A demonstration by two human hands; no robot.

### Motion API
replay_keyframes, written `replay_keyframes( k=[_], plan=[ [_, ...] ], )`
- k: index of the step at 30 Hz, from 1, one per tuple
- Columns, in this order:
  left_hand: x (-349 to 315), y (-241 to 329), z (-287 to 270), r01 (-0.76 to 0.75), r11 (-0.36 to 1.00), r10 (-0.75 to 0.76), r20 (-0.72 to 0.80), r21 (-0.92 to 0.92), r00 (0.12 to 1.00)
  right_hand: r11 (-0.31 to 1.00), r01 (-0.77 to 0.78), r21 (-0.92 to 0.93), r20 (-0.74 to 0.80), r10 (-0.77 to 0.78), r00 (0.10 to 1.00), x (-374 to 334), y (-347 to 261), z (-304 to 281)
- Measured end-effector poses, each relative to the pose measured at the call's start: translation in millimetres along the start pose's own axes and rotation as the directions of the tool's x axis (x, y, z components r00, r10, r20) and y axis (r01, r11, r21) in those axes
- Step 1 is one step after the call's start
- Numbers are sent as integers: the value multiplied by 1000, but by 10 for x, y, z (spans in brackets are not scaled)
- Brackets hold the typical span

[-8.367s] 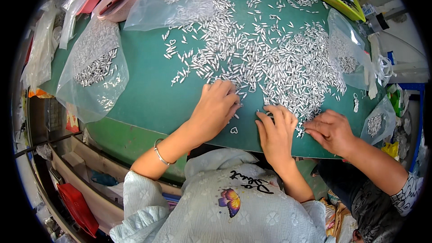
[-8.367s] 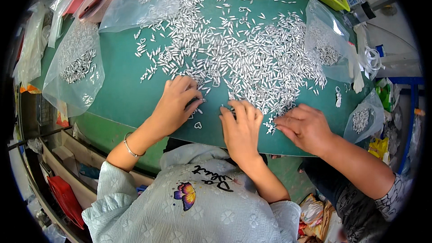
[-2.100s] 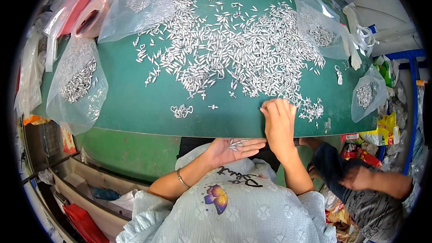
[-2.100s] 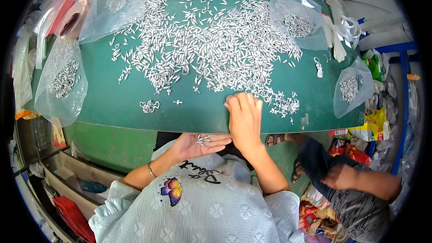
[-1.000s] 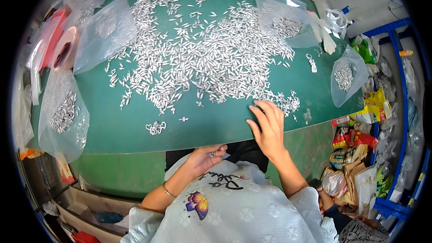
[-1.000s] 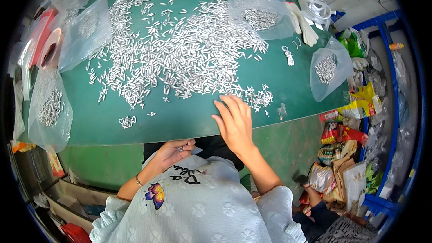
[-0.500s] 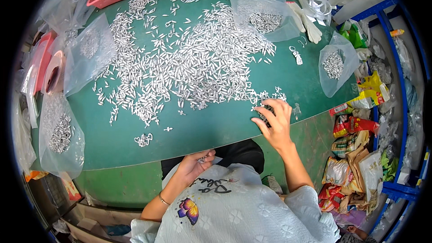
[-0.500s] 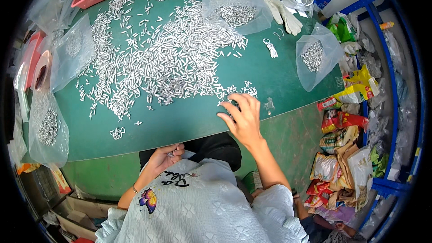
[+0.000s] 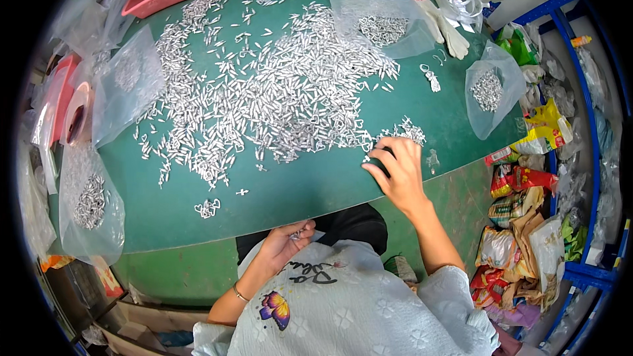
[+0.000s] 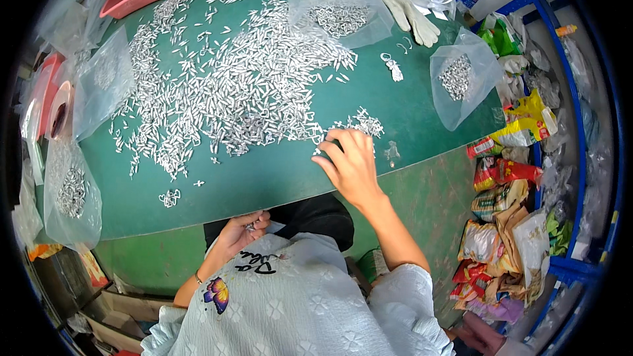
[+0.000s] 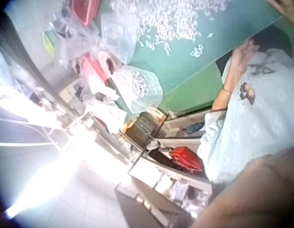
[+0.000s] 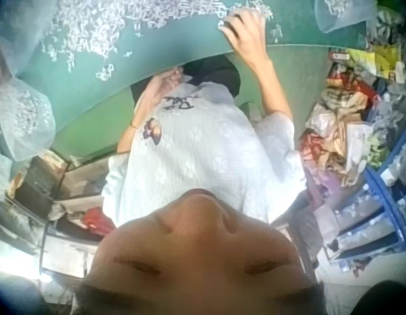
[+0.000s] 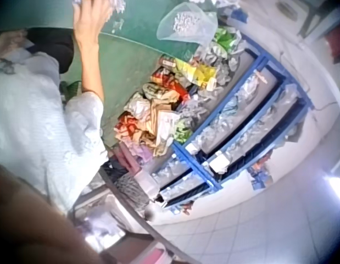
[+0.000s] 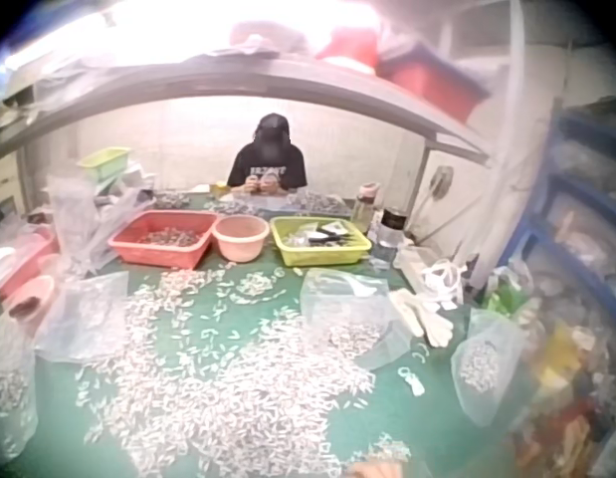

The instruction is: The person sorts small silver metal pieces on a green table, picking them up and placing them into piles. They occasionally transfer sorted pieces into a clear plastic bag. Another person is visible in the background also working at the table.

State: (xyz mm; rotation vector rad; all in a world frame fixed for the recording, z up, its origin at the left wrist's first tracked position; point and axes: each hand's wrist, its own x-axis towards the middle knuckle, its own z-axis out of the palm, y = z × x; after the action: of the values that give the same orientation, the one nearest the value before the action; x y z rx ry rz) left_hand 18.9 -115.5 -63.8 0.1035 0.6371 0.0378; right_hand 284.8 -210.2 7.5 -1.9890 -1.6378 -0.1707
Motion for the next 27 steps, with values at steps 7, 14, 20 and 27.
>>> replay_keyframes(
  k=[7, 14, 20, 27],
  plan=[
    [-11, -4, -42, -10, 1000, 10, 2, -25, 1000, 977, -170, -129, -111, 156, 981, -65, 350, -106],
    [12, 1, -56, 11, 999, -11, 4, -33, 1000, 996, -12, -84, 32, 14, 999, 87, 315, -54],
    [4, -7, -51, 3, 1000, -3, -14, -14, 1000, 980, -83, -180, -88, 68, 994, 83, 607, -133],
    [110, -5, 67, 120, 970, -129, 30, 211, 991, 986, -108, -125, 4, 109, 994, 76, 86, -18]
  ],
)
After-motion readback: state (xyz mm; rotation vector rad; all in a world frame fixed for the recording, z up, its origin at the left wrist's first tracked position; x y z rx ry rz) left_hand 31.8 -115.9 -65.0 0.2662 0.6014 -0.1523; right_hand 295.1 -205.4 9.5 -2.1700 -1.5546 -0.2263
